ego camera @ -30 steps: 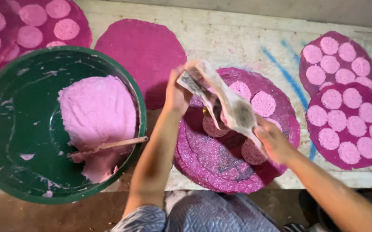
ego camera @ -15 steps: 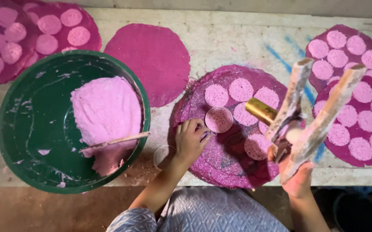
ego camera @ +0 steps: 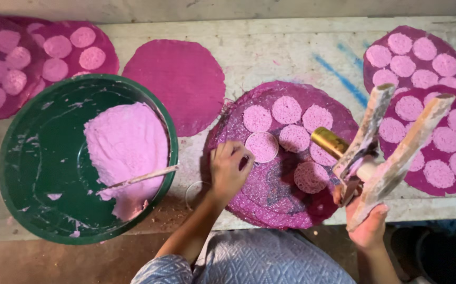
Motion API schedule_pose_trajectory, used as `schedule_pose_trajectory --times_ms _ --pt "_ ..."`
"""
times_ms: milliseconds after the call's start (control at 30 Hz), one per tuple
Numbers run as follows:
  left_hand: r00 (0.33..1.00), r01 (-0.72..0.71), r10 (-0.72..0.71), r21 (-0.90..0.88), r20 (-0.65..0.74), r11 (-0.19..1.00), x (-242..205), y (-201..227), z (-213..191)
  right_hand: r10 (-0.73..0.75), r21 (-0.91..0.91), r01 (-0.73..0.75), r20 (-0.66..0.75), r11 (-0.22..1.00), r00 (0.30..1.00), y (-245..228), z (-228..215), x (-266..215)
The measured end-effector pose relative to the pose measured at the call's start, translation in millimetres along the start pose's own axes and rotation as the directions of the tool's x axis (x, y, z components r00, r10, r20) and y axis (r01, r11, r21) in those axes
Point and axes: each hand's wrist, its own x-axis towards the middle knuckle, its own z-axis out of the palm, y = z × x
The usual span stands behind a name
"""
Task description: The person scoops a pink paste from a green bucket using a spatula, loads it into a manual press tool, and presses the tool onto purple mats to create rows of circular patterns.
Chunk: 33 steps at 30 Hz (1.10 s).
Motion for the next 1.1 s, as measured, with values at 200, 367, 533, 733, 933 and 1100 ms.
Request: schedule_pose_trajectory --times_ms 200,367,533,733,933,1100 --pt "0.998 0.031 -0.035 0.073 0.050 0.997 25.0 -17.1 11.5 0.005 0.064 -0.003 -0.022 0.998 1.000 8.0 -11.5 -6.9" --pt "0.891 0.302 -0.341 0.170 0.301 0.938 22.0 -1.6 26.3 -0.030 0.058 0.030 -0.010 0.998 1.000 17.8 -21.6 -14.3" --pt "0.862 0.361 -0.395 0.162 0.318 0.918 21.2 26.6 32.9 0.011 0.083 -0.006 -0.060 0.997 0.998 24.2 -25.8 -18.6" --pt "0.852 0.457 -0.446 0.027 0.274 0.889 25.9 49.2 1.6 -0.004 0.083 0.008 -0.053 0.996 0.999 30.5 -29.7 -21.9" --pt "0.934 0.289 -0.233 0.191 -0.272 0.938 24.6 34.4 -119.5 0.005 0.070 -0.001 -0.053 0.998 0.999 31.7 -38.8 -22.4" --pt "0.829 0.559 -0.430 0.580 -0.358 0.592 43.3 -18.5 -215.0 0.054 0.056 -0.052 -0.036 0.997 0.998 29.8 -35.3 -19.3"
